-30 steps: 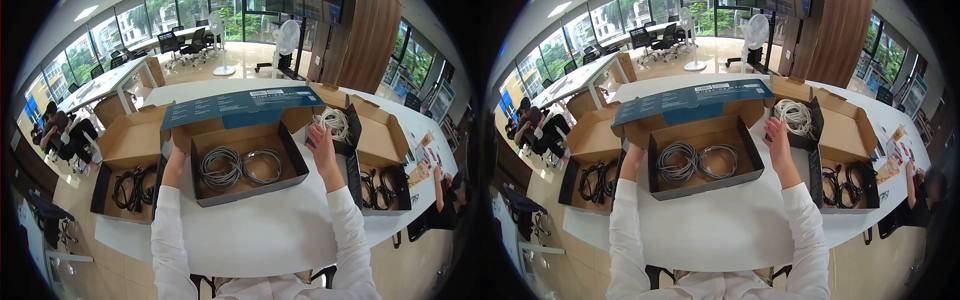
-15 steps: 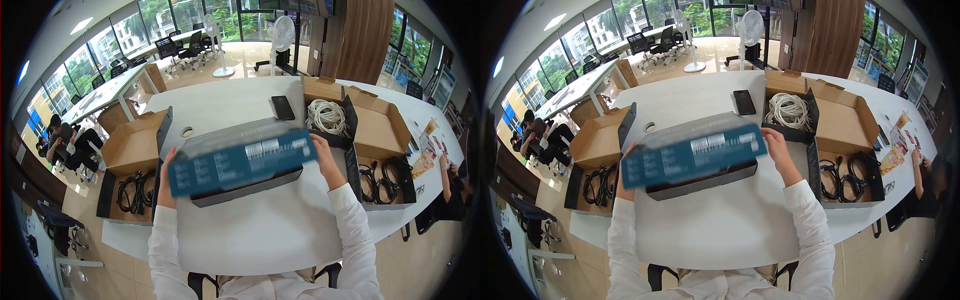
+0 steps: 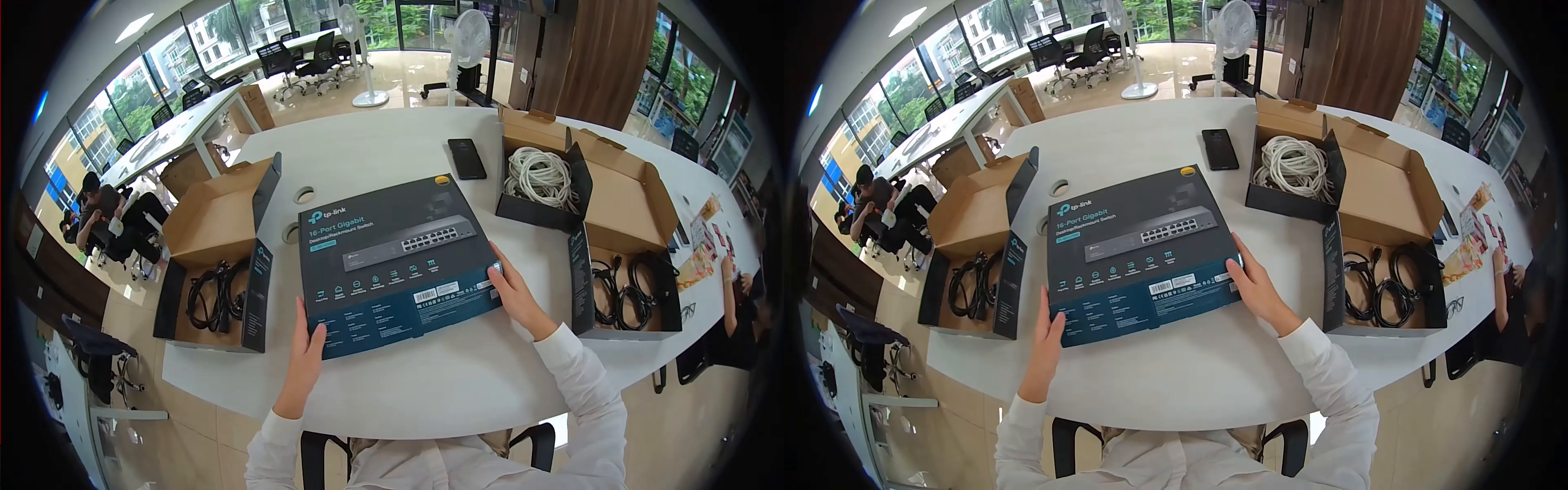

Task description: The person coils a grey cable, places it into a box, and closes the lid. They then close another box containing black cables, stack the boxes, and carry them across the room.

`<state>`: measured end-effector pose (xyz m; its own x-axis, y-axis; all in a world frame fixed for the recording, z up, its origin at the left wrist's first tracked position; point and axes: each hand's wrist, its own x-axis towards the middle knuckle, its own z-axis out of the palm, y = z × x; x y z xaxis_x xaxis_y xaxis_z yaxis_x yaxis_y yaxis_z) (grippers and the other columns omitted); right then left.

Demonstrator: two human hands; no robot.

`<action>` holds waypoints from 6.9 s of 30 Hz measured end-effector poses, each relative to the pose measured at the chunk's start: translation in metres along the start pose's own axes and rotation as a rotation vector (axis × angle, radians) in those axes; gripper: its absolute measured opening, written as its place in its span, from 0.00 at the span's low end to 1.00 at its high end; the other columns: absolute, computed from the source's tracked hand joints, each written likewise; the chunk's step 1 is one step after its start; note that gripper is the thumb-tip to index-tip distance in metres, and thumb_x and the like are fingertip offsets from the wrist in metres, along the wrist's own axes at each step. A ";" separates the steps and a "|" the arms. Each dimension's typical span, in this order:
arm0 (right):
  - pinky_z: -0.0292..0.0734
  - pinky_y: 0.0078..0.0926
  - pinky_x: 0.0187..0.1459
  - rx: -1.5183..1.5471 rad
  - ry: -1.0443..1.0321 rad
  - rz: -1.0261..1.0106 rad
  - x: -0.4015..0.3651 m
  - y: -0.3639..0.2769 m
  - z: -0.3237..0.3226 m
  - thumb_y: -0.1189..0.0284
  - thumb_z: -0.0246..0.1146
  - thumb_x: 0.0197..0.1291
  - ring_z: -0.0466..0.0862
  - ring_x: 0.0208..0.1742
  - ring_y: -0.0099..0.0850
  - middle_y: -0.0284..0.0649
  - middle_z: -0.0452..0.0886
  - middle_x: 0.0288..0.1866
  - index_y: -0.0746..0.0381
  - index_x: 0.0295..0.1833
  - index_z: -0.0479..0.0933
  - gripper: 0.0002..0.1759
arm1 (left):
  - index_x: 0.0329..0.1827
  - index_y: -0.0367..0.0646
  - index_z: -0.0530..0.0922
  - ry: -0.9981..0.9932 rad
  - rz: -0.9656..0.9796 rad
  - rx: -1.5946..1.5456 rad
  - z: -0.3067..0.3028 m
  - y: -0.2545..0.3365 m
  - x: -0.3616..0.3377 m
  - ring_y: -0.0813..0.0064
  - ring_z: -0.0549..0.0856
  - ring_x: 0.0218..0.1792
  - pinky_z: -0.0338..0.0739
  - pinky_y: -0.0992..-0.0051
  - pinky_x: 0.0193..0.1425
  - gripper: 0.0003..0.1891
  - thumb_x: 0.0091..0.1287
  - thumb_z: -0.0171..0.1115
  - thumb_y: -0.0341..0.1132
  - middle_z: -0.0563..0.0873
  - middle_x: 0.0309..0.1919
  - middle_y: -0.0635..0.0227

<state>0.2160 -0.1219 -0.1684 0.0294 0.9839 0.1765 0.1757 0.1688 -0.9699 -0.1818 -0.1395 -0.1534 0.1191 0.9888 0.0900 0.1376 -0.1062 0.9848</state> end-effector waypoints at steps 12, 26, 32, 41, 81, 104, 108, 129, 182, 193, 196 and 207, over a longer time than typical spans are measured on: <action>0.76 0.39 0.58 -0.438 -0.001 0.197 -0.013 -0.024 -0.007 0.56 0.48 0.76 0.85 0.53 0.52 0.65 0.82 0.51 0.77 0.73 0.62 0.36 | 0.84 0.41 0.47 0.034 -0.334 -0.439 0.011 0.023 -0.020 0.72 0.63 0.76 0.52 0.73 0.78 0.34 0.77 0.48 0.29 0.61 0.79 0.62; 0.74 0.43 0.64 -0.547 0.003 -0.300 -0.023 -0.015 -0.005 0.55 0.67 0.63 0.77 0.65 0.63 0.69 0.64 0.73 0.66 0.81 0.49 0.51 | 0.84 0.39 0.45 -0.117 0.111 0.018 0.004 0.002 -0.008 0.68 0.64 0.75 0.57 0.71 0.77 0.39 0.74 0.56 0.32 0.57 0.80 0.56; 0.77 0.42 0.62 -0.630 -0.166 -0.327 -0.029 -0.044 -0.025 0.65 0.74 0.53 0.77 0.63 0.65 0.65 0.56 0.79 0.53 0.81 0.57 0.51 | 0.83 0.38 0.48 -0.167 0.267 0.285 -0.003 0.021 -0.015 0.68 0.75 0.66 0.69 0.69 0.69 0.47 0.61 0.62 0.19 0.73 0.69 0.56; 0.84 0.37 0.44 -0.738 0.094 -0.416 -0.032 -0.057 -0.020 0.88 0.65 0.41 0.85 0.46 0.55 0.54 0.76 0.67 0.51 0.75 0.69 0.49 | 0.78 0.35 0.60 0.048 0.399 0.545 -0.016 0.009 -0.011 0.58 0.84 0.54 0.73 0.70 0.64 0.41 0.56 0.57 0.13 0.83 0.56 0.52; 0.68 0.34 0.48 -0.982 0.181 -0.954 0.070 -0.169 0.020 0.67 0.74 0.52 0.78 0.43 0.30 0.31 0.85 0.43 0.52 0.47 0.88 0.15 | 0.79 0.46 0.60 0.023 0.500 0.391 -0.005 0.098 0.128 0.63 0.84 0.44 0.80 0.70 0.48 0.46 0.61 0.73 0.51 0.80 0.57 0.51; 0.67 0.32 0.43 -0.869 0.161 -0.831 0.089 -0.176 0.018 0.72 0.73 0.53 0.79 0.39 0.30 0.30 0.86 0.39 0.55 0.44 0.89 0.11 | 0.81 0.47 0.58 0.055 0.497 0.531 -0.004 0.098 0.135 0.71 0.81 0.27 0.78 0.75 0.36 0.46 0.63 0.67 0.57 0.82 0.51 0.53; 0.68 0.32 0.43 -0.860 0.191 -0.844 0.090 -0.174 0.018 0.72 0.73 0.54 0.81 0.40 0.30 0.30 0.86 0.39 0.53 0.43 0.89 0.09 | 0.81 0.48 0.58 0.042 0.483 0.505 -0.004 0.095 0.135 0.72 0.81 0.27 0.78 0.75 0.36 0.46 0.64 0.68 0.56 0.82 0.52 0.54; 0.71 0.38 0.54 -1.041 0.080 -0.748 0.058 -0.174 0.026 0.76 0.70 0.46 0.80 0.51 0.37 0.39 0.83 0.47 0.60 0.44 0.87 0.15 | 0.75 0.40 0.64 0.071 0.467 0.557 -0.003 0.100 0.112 0.71 0.88 0.33 0.80 0.77 0.37 0.41 0.59 0.77 0.33 0.86 0.45 0.55; 0.73 0.32 0.60 -0.305 -0.278 -0.507 0.136 0.019 0.181 0.65 0.59 0.72 0.82 0.55 0.34 0.43 0.84 0.46 0.64 0.53 0.82 0.15 | 0.73 0.34 0.67 0.760 0.120 1.182 -0.114 0.084 -0.078 0.53 0.71 0.73 0.66 0.63 0.73 0.33 0.65 0.68 0.31 0.69 0.73 0.46; 0.70 0.28 0.64 0.476 -0.384 -0.107 0.124 0.011 0.260 0.48 0.44 0.79 0.75 0.63 0.26 0.40 0.75 0.70 0.62 0.75 0.68 0.34 | 0.79 0.38 0.59 0.365 0.017 -0.434 -0.255 -0.055 -0.040 0.59 0.65 0.76 0.56 0.63 0.79 0.37 0.79 0.43 0.59 0.65 0.76 0.51; 0.69 0.26 0.63 0.588 -0.471 0.062 0.116 -0.006 0.238 0.49 0.47 0.78 0.74 0.65 0.24 0.39 0.73 0.73 0.61 0.74 0.69 0.32 | 0.78 0.38 0.60 0.367 -0.006 -0.765 -0.238 -0.056 -0.058 0.58 0.67 0.74 0.60 0.62 0.78 0.33 0.81 0.43 0.55 0.66 0.75 0.53; 0.73 0.22 0.56 0.674 -0.268 0.207 0.091 0.011 0.107 0.63 0.65 0.70 0.79 0.56 0.20 0.32 0.83 0.57 0.58 0.67 0.76 0.23 | 0.70 0.36 0.67 0.507 0.044 -0.430 -0.120 -0.059 -0.018 0.66 0.75 0.65 0.68 0.67 0.71 0.23 0.75 0.48 0.34 0.78 0.63 0.56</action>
<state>0.1151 -0.0246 -0.1808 -0.2591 0.9657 0.0162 -0.4501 -0.1059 -0.8867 -0.3099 -0.1386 -0.1951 -0.3756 0.9227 0.0871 -0.2734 -0.2001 0.9409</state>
